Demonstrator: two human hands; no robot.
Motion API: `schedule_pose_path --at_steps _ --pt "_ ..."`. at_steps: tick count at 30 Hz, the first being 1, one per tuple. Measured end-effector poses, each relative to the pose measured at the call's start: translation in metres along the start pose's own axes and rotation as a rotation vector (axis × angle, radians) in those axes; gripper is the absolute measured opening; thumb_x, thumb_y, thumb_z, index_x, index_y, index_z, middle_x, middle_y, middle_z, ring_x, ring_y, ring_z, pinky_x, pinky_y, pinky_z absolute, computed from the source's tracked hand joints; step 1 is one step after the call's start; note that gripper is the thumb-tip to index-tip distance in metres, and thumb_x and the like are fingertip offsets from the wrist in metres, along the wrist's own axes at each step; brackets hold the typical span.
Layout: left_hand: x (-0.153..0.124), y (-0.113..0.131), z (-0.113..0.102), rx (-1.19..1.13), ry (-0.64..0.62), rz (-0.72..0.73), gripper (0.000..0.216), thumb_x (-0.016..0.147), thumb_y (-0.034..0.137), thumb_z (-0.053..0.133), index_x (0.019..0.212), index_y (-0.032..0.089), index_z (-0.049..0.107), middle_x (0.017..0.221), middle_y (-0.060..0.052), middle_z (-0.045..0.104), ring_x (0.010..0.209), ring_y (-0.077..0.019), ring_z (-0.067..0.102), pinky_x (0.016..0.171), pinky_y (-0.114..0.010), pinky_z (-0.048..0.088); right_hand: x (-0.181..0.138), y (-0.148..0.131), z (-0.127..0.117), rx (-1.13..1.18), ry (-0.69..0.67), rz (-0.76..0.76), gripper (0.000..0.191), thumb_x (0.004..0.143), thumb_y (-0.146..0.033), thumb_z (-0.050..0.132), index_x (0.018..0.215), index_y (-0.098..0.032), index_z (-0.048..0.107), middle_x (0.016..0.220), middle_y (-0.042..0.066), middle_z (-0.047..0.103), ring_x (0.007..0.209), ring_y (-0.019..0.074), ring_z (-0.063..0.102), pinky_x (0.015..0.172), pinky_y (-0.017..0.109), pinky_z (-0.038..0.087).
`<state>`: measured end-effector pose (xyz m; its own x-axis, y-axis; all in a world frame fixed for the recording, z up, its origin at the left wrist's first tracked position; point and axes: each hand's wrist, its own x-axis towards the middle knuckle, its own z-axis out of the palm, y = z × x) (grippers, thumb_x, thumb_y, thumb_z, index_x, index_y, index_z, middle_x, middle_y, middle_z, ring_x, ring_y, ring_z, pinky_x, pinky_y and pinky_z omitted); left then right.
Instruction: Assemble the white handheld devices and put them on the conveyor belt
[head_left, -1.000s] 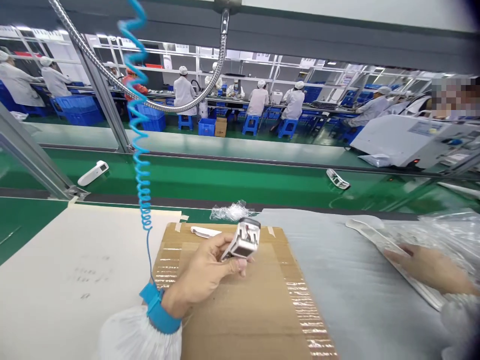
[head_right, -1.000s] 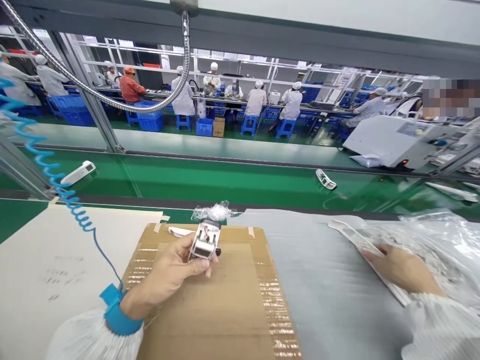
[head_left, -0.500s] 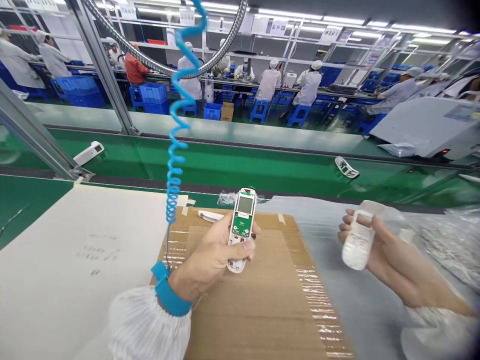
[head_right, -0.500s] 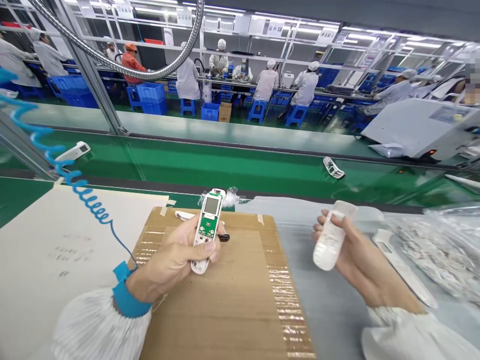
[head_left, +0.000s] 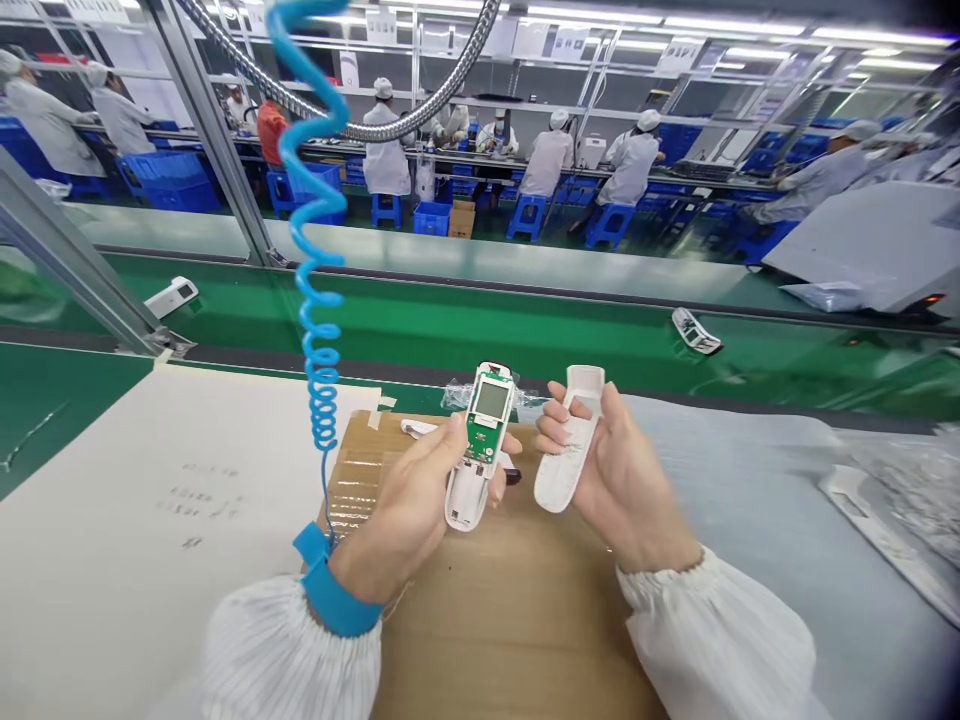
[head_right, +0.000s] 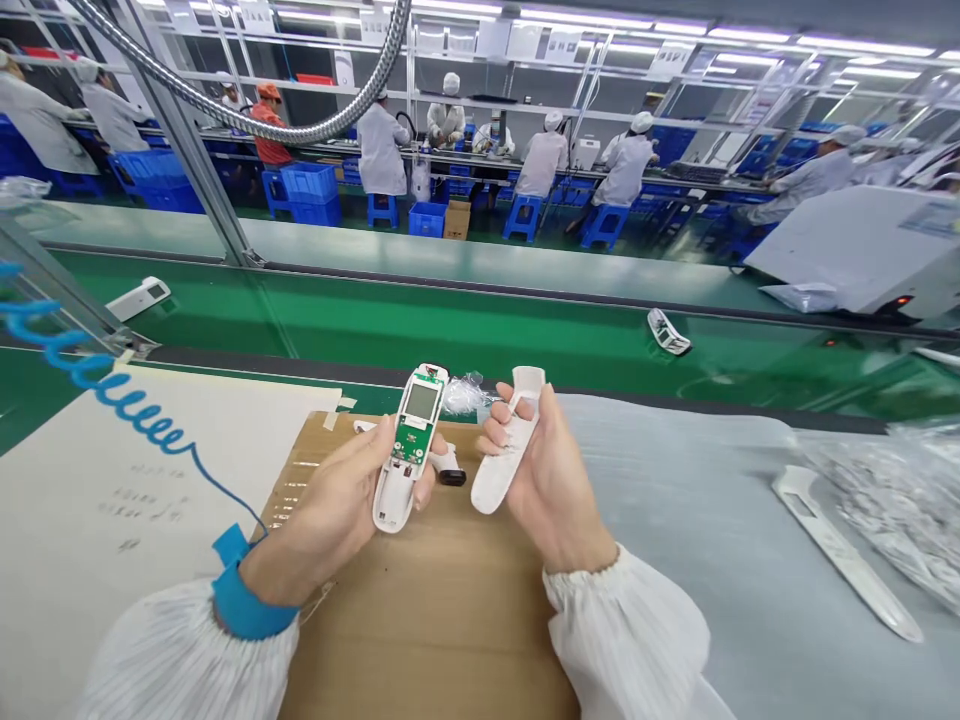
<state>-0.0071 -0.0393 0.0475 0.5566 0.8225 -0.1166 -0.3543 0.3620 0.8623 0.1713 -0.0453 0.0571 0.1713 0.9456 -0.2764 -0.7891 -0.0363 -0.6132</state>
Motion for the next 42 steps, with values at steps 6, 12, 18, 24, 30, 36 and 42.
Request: schedule_pose_path --at_steps 6,12,18,24,30,36,42 --pt "0.004 -0.008 0.001 0.445 0.315 0.259 0.041 0.095 0.043 0.055 0.132 0.025 0.060 0.118 -0.005 0.067 0.100 -0.0194 0.062 0.091 -0.030 0.047 -0.012 0.028 0.012 -0.056 -0.128 0.014 0.027 0.094 -0.047 0.056 0.092 -0.022 0.067 0.084 0.000 0.060 0.073 0.0126 0.057 0.070 0.027 0.054" --pt "0.001 -0.019 -0.001 0.729 0.318 0.370 0.042 0.092 0.037 0.062 0.134 0.031 0.060 0.136 -0.001 0.060 0.123 -0.0222 0.055 0.106 -0.033 0.041 -0.015 0.052 0.012 -0.215 -0.294 -0.074 0.040 0.084 -0.040 0.073 0.122 -0.029 0.065 0.127 0.002 0.065 0.118 0.0215 0.056 0.103 0.039 0.046" --pt "-0.005 -0.013 0.007 0.920 0.238 0.440 0.043 0.101 0.033 0.043 0.142 0.026 0.052 0.138 -0.006 0.059 0.122 -0.0235 0.056 0.102 -0.035 0.042 -0.014 0.047 0.004 -0.375 -0.255 -0.156 0.049 0.082 -0.050 0.073 0.125 -0.027 0.065 0.127 0.004 0.067 0.122 0.0222 0.057 0.105 0.037 0.044" --pt "-0.008 -0.026 0.011 1.372 0.071 0.280 0.055 0.099 0.051 0.040 0.146 0.023 0.045 0.119 -0.014 0.067 0.096 -0.0324 0.066 0.076 -0.037 0.047 -0.016 0.034 0.011 -0.101 -0.027 0.026 0.060 0.088 -0.074 0.043 0.092 -0.021 0.072 0.090 0.003 0.074 0.097 0.0205 0.067 0.088 0.034 0.052" --pt "-0.010 -0.031 0.008 1.614 0.071 0.334 0.057 0.096 0.058 0.039 0.115 0.013 0.068 0.078 -0.016 0.070 0.066 -0.0312 0.065 0.057 -0.033 0.039 -0.017 0.026 0.004 -0.045 -0.075 0.095 0.055 0.086 -0.068 0.054 0.057 -0.020 0.054 0.041 -0.005 0.037 0.048 0.0126 0.047 0.060 0.030 0.048" --pt "-0.007 -0.016 0.005 1.382 0.386 0.576 0.047 0.095 0.052 0.050 0.129 0.021 0.056 0.115 -0.012 0.068 0.102 -0.0298 0.064 0.081 -0.037 0.046 -0.022 0.027 0.004 -0.173 -0.376 0.062 0.034 0.088 -0.054 0.063 0.101 -0.023 0.067 0.104 0.003 0.067 0.101 0.0190 0.061 0.091 0.033 0.050" --pt "-0.009 -0.017 0.018 1.304 0.304 0.708 0.031 0.098 0.029 0.046 0.125 0.021 0.060 0.126 -0.010 0.064 0.113 -0.0256 0.060 0.096 -0.035 0.043 -0.031 0.056 0.007 -0.135 -0.275 0.049 0.025 0.081 -0.041 0.075 0.099 -0.024 0.071 0.098 0.004 0.071 0.099 0.0227 0.064 0.092 0.039 0.053"
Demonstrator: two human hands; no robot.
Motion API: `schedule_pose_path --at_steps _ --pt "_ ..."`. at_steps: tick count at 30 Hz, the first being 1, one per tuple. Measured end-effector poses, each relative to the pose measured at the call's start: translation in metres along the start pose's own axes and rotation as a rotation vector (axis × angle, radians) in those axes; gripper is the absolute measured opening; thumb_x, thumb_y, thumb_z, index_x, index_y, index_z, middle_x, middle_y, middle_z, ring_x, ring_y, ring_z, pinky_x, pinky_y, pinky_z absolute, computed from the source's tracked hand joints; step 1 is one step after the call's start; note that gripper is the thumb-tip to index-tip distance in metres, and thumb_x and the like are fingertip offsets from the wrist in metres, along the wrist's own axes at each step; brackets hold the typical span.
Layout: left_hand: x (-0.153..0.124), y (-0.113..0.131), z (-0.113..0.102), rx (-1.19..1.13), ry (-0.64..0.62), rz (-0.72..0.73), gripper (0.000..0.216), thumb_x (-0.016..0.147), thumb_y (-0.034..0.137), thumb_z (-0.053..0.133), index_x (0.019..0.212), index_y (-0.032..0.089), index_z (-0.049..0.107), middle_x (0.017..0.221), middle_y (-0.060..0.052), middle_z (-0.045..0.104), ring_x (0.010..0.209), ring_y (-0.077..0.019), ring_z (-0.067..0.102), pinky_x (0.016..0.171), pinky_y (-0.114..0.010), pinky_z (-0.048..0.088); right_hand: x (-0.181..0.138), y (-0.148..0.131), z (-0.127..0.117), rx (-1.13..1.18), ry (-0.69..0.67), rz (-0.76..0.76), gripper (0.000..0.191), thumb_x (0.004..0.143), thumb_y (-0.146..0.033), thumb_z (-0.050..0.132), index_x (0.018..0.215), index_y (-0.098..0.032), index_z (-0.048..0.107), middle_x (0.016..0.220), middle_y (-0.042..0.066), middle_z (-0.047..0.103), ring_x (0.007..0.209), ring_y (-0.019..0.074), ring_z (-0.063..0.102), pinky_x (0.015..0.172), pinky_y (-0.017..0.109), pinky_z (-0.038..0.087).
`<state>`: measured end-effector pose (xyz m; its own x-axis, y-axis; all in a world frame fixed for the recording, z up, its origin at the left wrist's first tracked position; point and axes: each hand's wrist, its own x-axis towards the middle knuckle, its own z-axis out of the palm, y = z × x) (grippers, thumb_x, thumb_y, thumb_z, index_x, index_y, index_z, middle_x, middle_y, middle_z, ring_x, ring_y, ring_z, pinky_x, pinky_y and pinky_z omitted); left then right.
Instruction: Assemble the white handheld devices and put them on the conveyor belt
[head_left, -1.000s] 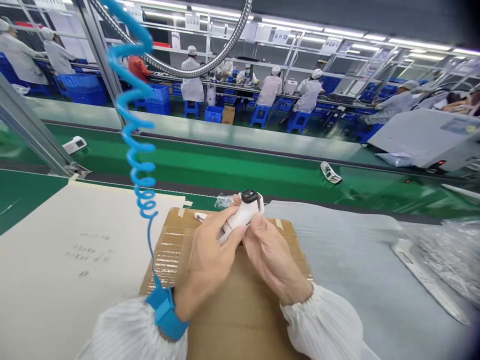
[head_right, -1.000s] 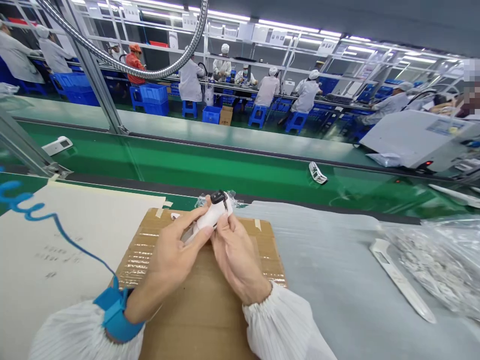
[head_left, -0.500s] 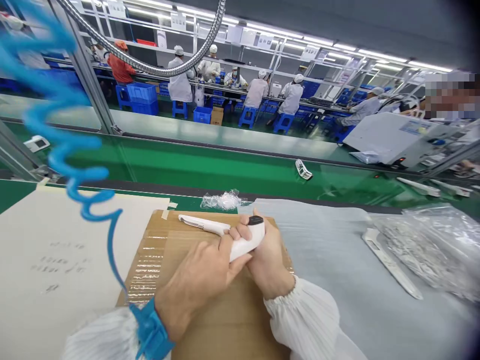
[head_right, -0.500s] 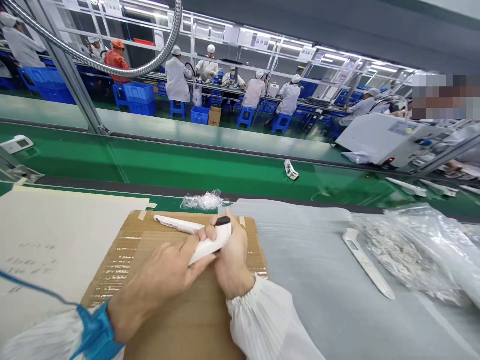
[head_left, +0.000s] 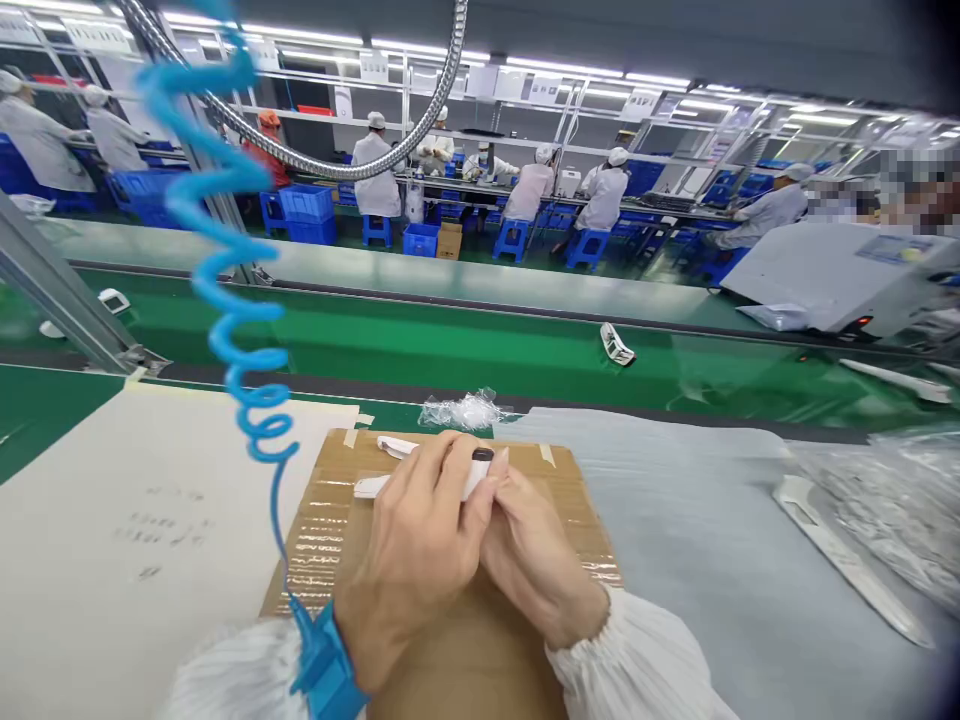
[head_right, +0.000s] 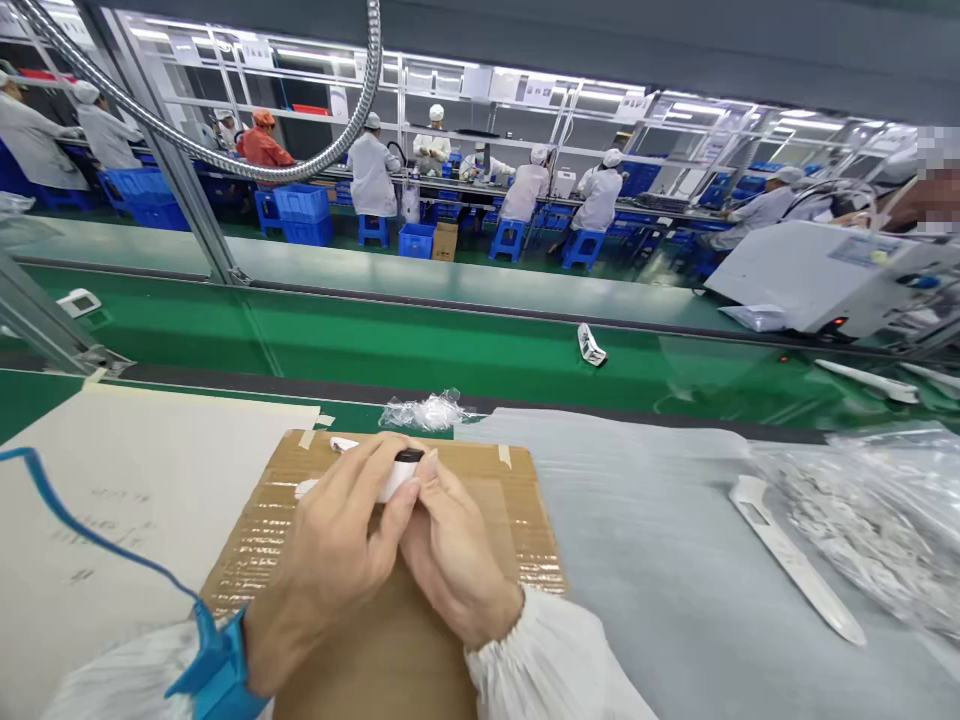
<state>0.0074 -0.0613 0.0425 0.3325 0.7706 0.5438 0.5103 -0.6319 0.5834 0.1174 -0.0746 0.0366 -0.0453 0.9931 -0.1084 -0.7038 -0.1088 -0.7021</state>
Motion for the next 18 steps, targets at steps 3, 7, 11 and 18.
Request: schedule_pose_path --at_steps 3,7,11,18 --pt "0.000 -0.004 0.000 -0.027 -0.051 -0.025 0.035 0.096 0.033 0.050 0.127 0.021 0.060 0.126 -0.010 0.065 0.114 -0.0274 0.060 0.097 -0.035 0.044 -0.003 0.002 0.003 0.022 0.041 -0.019 0.026 0.081 -0.043 0.075 0.097 -0.023 0.072 0.100 0.005 0.072 0.100 0.0221 0.065 0.095 0.038 0.052" --pt "0.023 -0.028 -0.033 -0.043 -0.412 -0.215 0.046 0.090 0.045 0.057 0.131 0.025 0.060 0.117 -0.008 0.069 0.101 -0.0290 0.065 0.080 -0.032 0.049 0.001 -0.024 -0.011 -0.082 0.045 -0.046 0.037 0.086 -0.053 0.067 0.103 -0.021 0.071 0.113 0.007 0.070 0.106 0.0211 0.064 0.099 0.038 0.049" --pt "0.083 -0.070 -0.091 -0.117 -0.937 -0.429 0.042 0.088 0.049 0.054 0.110 0.018 0.070 0.073 0.001 0.068 0.061 -0.0107 0.056 0.053 -0.013 0.035 0.022 -0.085 -0.055 -0.663 0.051 -0.015 0.033 0.085 -0.047 0.069 0.105 -0.021 0.070 0.116 0.009 0.069 0.101 0.0196 0.065 0.094 0.038 0.050" --pt "0.173 -0.151 -0.116 0.305 -0.454 -0.547 0.051 0.094 0.041 0.045 0.137 0.015 0.051 0.096 -0.006 0.071 0.080 -0.0165 0.063 0.072 -0.025 0.050 0.125 -0.182 -0.162 -1.517 0.619 -0.208 0.029 0.084 -0.018 0.060 0.112 -0.014 0.067 0.113 0.015 0.067 0.112 0.0281 0.060 0.102 0.046 0.042"
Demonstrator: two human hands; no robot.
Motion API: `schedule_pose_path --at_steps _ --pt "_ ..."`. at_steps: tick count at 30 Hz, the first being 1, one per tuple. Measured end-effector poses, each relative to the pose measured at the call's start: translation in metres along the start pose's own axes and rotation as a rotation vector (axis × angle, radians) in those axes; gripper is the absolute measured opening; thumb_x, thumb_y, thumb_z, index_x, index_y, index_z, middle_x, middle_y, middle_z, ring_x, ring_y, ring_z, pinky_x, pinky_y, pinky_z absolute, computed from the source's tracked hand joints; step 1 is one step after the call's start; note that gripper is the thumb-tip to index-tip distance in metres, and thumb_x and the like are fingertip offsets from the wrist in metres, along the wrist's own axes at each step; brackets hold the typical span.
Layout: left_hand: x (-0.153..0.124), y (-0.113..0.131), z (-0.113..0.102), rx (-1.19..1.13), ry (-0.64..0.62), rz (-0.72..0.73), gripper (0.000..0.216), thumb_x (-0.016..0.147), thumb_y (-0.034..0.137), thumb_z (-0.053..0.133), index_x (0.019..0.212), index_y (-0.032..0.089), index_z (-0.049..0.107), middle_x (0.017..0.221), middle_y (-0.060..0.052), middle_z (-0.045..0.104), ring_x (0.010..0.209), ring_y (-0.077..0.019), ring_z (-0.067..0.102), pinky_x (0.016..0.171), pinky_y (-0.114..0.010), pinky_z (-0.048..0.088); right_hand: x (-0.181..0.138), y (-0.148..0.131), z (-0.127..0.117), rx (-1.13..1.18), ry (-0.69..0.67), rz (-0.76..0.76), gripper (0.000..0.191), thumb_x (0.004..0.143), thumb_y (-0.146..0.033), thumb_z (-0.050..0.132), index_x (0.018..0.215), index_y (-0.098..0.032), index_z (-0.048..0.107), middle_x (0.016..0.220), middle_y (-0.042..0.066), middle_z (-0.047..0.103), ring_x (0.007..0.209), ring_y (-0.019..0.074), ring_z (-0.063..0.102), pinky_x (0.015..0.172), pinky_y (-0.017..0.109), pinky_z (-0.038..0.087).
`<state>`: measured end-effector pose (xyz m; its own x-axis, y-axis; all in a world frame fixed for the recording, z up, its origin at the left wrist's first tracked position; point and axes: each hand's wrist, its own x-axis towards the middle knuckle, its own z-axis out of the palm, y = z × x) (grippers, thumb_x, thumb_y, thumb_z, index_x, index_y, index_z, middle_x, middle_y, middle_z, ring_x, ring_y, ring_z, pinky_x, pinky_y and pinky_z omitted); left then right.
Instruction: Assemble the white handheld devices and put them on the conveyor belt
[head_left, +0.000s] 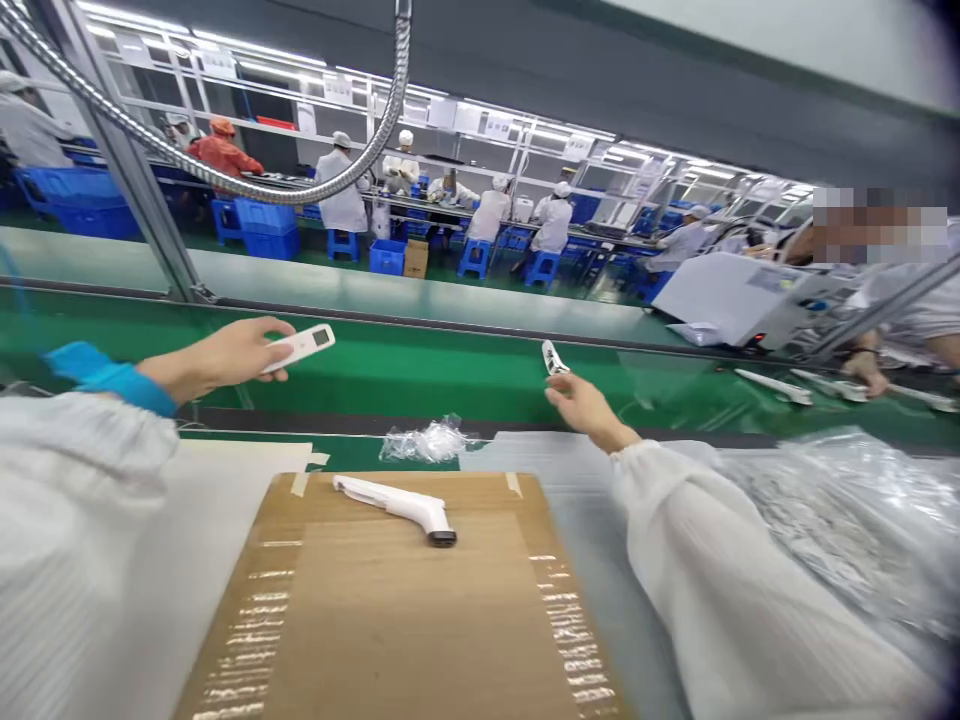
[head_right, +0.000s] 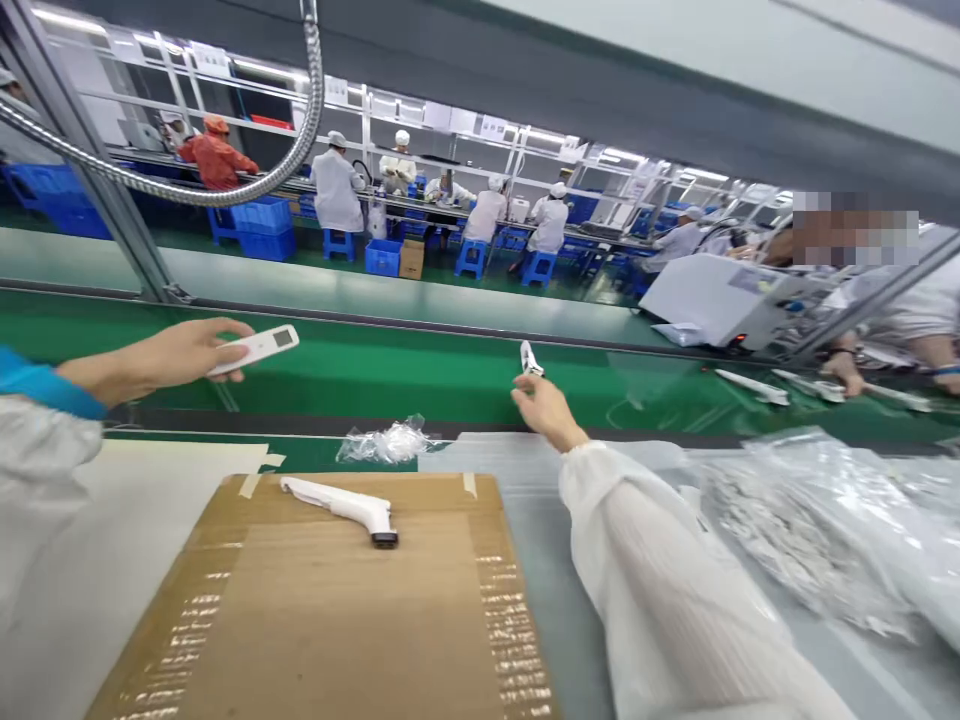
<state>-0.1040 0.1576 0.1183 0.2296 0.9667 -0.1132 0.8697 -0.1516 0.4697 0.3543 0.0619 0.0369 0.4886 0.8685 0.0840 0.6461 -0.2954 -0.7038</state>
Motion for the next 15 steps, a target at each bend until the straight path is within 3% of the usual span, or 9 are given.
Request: schedule_pose_path --at_steps 3,5,8,12,15 --pt "0.027 -0.024 0.021 0.172 0.131 -0.090 0.049 0.090 0.027 0.046 0.134 0.007 0.054 0.110 -0.019 0.066 0.097 -0.0290 0.062 0.087 -0.046 0.049 0.046 0.018 0.014 -0.114 0.138 0.033 0.045 0.084 -0.017 0.057 0.130 -0.018 0.059 0.135 0.018 0.052 0.135 0.0357 0.039 0.111 0.056 0.027" --pt "0.032 -0.036 0.035 0.230 0.145 -0.125 0.047 0.088 0.024 0.047 0.129 0.004 0.058 0.113 -0.023 0.064 0.104 -0.0354 0.060 0.088 -0.053 0.047 0.063 0.026 0.024 -0.161 0.172 0.050 0.048 0.086 -0.020 0.058 0.133 -0.023 0.056 0.143 0.016 0.044 0.137 0.0371 0.036 0.111 0.058 0.026" --pt "0.024 -0.044 0.046 0.293 0.168 -0.143 0.046 0.090 0.024 0.044 0.129 0.004 0.058 0.112 -0.024 0.062 0.106 -0.0402 0.060 0.086 -0.056 0.047 0.077 0.034 0.037 -0.178 0.169 0.064 0.043 0.085 -0.018 0.059 0.127 -0.025 0.060 0.144 0.014 0.041 0.134 0.0349 0.041 0.111 0.053 0.030" --pt "0.007 -0.033 0.049 0.327 0.220 -0.093 0.047 0.094 0.026 0.034 0.125 0.002 0.060 0.118 -0.026 0.061 0.114 -0.0444 0.057 0.090 -0.060 0.044 0.081 0.032 0.038 -0.123 0.175 0.087 0.037 0.080 -0.008 0.057 0.116 -0.018 0.062 0.135 0.018 0.045 0.130 0.0363 0.043 0.110 0.055 0.029" --pt "-0.006 -0.014 0.060 0.283 0.237 -0.053 0.044 0.094 0.030 0.039 0.124 0.007 0.061 0.119 -0.020 0.064 0.114 -0.0373 0.060 0.095 -0.050 0.046 0.067 0.020 0.028 -0.008 0.136 0.088 0.037 0.076 -0.007 0.062 0.112 -0.015 0.058 0.113 0.018 0.058 0.117 0.0347 0.055 0.103 0.058 0.039"
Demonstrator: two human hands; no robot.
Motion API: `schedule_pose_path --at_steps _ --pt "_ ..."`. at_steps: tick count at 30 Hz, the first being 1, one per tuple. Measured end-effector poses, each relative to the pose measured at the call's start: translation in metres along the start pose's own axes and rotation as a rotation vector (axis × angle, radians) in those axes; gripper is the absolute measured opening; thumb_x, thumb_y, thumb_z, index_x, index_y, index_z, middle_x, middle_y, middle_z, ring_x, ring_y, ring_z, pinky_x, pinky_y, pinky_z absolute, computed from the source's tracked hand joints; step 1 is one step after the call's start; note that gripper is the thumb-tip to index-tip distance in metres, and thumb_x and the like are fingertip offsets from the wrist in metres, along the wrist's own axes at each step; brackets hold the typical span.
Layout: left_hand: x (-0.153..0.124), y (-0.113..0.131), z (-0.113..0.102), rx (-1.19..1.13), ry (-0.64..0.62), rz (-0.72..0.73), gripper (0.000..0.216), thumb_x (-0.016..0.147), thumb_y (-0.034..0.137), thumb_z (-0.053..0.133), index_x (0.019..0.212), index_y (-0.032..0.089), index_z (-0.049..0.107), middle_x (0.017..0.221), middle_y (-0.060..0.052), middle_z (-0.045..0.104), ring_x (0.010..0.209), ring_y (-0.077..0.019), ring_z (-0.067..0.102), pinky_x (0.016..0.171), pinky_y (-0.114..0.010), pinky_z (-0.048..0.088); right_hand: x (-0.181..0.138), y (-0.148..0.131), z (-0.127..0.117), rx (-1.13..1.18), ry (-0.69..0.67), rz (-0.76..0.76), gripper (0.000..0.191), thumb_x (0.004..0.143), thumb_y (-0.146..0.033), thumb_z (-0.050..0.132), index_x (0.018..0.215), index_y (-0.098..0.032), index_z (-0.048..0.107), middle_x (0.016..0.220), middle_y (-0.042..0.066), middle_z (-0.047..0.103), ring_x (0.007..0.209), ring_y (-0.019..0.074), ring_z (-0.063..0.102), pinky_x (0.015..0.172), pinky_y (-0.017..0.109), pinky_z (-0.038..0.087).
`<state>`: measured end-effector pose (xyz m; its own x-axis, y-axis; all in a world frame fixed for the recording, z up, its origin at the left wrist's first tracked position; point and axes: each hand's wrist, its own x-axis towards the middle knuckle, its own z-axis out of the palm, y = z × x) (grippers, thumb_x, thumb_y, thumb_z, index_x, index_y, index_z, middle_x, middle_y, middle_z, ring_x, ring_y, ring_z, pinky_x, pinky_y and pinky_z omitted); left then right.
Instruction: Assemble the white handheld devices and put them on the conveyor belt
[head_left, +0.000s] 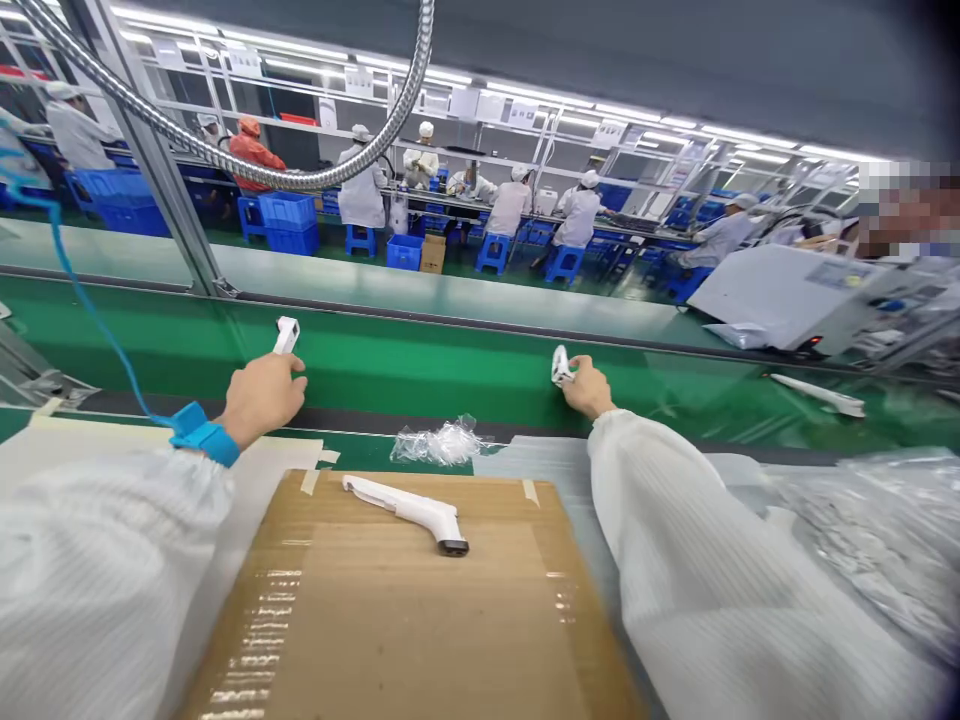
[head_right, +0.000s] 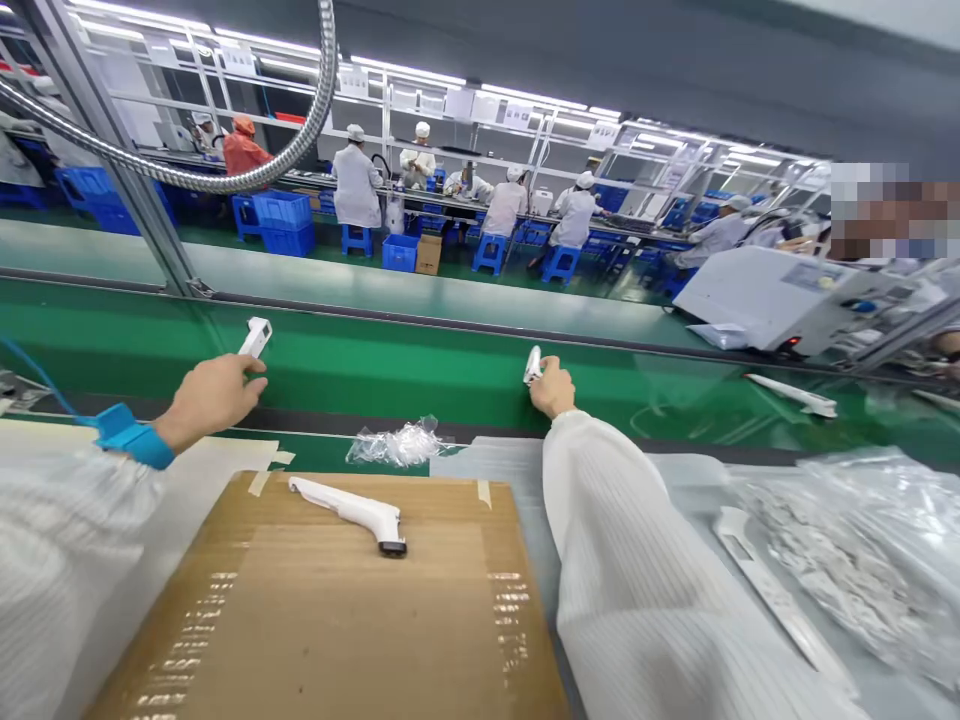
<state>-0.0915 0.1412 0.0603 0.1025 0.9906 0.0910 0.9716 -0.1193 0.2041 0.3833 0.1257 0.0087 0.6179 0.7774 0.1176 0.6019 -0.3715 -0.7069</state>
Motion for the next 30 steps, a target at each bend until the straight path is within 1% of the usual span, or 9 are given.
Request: schedule_pose_path --at_steps 4,9,12,15,19,21,23,26,30 --pt "-0.035 0.045 0.009 -0.276 0.015 0.107 0.035 0.089 0.032 0.051 0.117 0.017 0.066 0.111 -0.009 0.071 0.106 -0.0257 0.065 0.095 -0.035 0.049 -0.055 -0.021 -0.022 0.241 -0.160 -0.084 0.030 0.081 -0.023 0.065 0.109 -0.021 0.055 0.106 0.009 0.065 0.094 0.0226 0.067 0.084 0.043 0.058" --pt "-0.095 0.108 0.012 -0.622 0.119 0.428 0.048 0.090 0.042 0.053 0.130 0.016 0.057 0.138 -0.009 0.058 0.127 -0.0261 0.052 0.109 -0.039 0.039 -0.157 -0.057 -0.054 0.632 -0.449 -0.255 0.033 0.086 -0.047 0.065 0.107 -0.022 0.061 0.113 0.006 0.067 0.098 0.0183 0.065 0.088 0.037 0.058" --pt "-0.124 0.128 0.011 -0.761 -0.064 0.506 0.041 0.092 0.042 0.052 0.125 0.020 0.060 0.128 -0.006 0.064 0.115 -0.0241 0.059 0.098 -0.036 0.044 -0.206 -0.076 -0.068 0.713 -0.545 -0.312 0.031 0.089 -0.049 0.062 0.104 -0.022 0.063 0.107 0.005 0.067 0.092 0.0162 0.063 0.086 0.035 0.056" --pt "-0.144 0.130 0.012 -0.832 -0.237 0.407 0.027 0.094 0.038 0.049 0.104 0.022 0.067 0.096 -0.002 0.071 0.084 -0.0204 0.064 0.074 -0.031 0.047 -0.233 -0.084 -0.072 0.560 -0.425 -0.434 0.030 0.097 -0.049 0.049 0.108 -0.024 0.063 0.105 0.005 0.066 0.088 0.0161 0.062 0.082 0.035 0.054" --pt "-0.158 0.119 0.017 -0.818 -0.167 0.321 0.019 0.093 0.034 0.051 0.093 0.022 0.065 0.083 0.000 0.070 0.077 -0.0191 0.061 0.068 -0.029 0.040 -0.241 -0.081 -0.068 0.227 -0.119 -0.821 0.014 0.095 -0.036 0.058 0.101 -0.026 0.065 0.109 0.004 0.065 0.099 0.0187 0.059 0.087 0.035 0.046" --pt "-0.162 0.115 0.019 -0.802 -0.149 0.328 0.020 0.093 0.034 0.050 0.090 0.022 0.066 0.081 0.000 0.070 0.076 -0.0193 0.060 0.068 -0.029 0.038 -0.242 -0.080 -0.063 0.000 0.000 -0.989 0.005 0.094 -0.028 0.061 0.093 -0.025 0.065 0.102 0.002 0.067 0.094 0.0179 0.059 0.085 0.036 0.040" --pt "-0.163 0.112 0.021 -0.819 -0.153 0.324 0.021 0.092 0.034 0.051 0.093 0.023 0.068 0.085 0.000 0.071 0.080 -0.0198 0.061 0.071 -0.030 0.038 -0.245 -0.080 -0.057 -0.192 0.086 -1.093 0.010 0.095 -0.020 0.059 0.086 -0.024 0.064 0.094 0.000 0.069 0.087 0.0168 0.058 0.083 0.038 0.034" --pt "-0.157 0.108 0.024 -0.860 -0.161 0.161 0.023 0.090 0.036 0.052 0.093 0.022 0.070 0.086 -0.002 0.071 0.080 -0.0204 0.061 0.071 -0.030 0.039 -0.251 -0.084 -0.048 -0.218 0.044 -1.124 0.019 0.094 -0.010 0.053 0.080 -0.022 0.059 0.088 -0.001 0.068 0.084 0.0165 0.056 0.083 0.037 0.031" --pt "-0.145 0.093 0.029 -0.992 -0.051 -0.140 0.036 0.091 0.047 0.047 0.082 0.017 0.066 0.067 -0.004 0.063 0.066 -0.0198 0.057 0.061 -0.030 0.038 -0.244 -0.095 -0.024 0.037 -0.145 -0.920 0.018 0.093 -0.012 0.045 0.083 -0.024 0.054 0.087 0.001 0.061 0.082 0.0188 0.053 0.080 0.035 0.035"
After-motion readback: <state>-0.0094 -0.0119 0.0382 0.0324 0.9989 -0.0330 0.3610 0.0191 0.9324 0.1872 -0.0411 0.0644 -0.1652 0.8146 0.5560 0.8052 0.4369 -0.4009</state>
